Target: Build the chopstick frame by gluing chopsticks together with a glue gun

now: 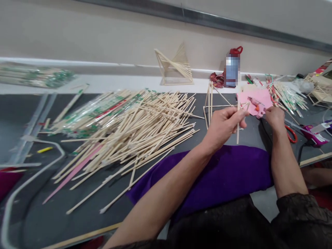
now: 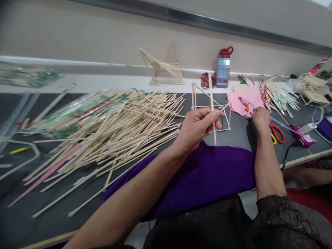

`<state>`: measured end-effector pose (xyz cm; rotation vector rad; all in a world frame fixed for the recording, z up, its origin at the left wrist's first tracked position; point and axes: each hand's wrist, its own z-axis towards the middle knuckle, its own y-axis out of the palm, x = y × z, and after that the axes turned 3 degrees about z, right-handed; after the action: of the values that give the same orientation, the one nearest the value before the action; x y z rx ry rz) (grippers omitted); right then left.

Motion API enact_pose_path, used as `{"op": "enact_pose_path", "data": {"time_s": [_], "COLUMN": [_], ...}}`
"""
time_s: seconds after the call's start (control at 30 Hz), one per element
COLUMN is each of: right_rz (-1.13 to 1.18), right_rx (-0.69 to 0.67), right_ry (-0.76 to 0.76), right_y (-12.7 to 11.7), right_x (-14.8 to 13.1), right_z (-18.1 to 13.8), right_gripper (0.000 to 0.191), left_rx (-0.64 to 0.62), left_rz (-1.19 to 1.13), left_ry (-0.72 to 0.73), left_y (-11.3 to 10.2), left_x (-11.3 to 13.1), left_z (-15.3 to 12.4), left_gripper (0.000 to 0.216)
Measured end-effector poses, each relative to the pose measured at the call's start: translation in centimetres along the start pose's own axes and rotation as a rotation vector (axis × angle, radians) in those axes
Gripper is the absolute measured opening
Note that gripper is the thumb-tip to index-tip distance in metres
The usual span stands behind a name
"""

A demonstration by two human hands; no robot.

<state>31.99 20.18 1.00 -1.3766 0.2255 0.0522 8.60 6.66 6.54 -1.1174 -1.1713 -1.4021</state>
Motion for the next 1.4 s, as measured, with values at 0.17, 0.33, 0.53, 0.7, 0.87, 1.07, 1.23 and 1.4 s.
{"op": "enact_pose_path", "data": {"time_s": [0.17,0.33,0.53,0.7,0.87,1.07,1.23,1.4], "right_rz": [-0.057,-0.101,-0.140,-0.145,-0.154,-0.180,-0.175,-0.136], "right_rx": [0.003,-0.019,-0.010,0.032,0.046,0.045,0.037,0.018], "right_ry": [0.047,0.025,0.005,0.002,-0.004,-0.006,-0.004,0.103], "right_y": [0.9,1.0,1.4,2.0,2.1,2.1,2.0,1.8], "right_x": [-0.2,-0.6,-0.8,-0.8,-0.9,-1.2,-1.4,-1.6], "right_z": [-1.8,-2.4,-2.4,-2.4,-2.4,-2.3,-2.1,-1.4], "right_gripper": [0.043,0.044,0.042,0.041,0.041,0.038,0.038,0.045], "left_rx": [0.105,0.102,0.089,0.096,0.098,0.086,0.071,0.061], "left_rz": [0.153,0.281,0.272,0.277,0.293,0.283,0.307,0.317], "left_ry": [-0.006,-0.003,0.071,0.098,0.098,0.105,0.122,0.119], "left_y": [-1.1,-1.3,-1.0,-1.0,-1.1,-1.1,-1.0,-1.0], "left_x": [-4.3,-4.6,-4.6,-5.0,-5.1,-5.1,-5.3,-5.5], "left_z": [-1.5,-2.2,-2.5,-2.3,-2.3,-2.3,-2.4,-2.3], "left_gripper": [0.022,0.022,0.024,0.028,0.029,0.029,0.032,0.031]}}
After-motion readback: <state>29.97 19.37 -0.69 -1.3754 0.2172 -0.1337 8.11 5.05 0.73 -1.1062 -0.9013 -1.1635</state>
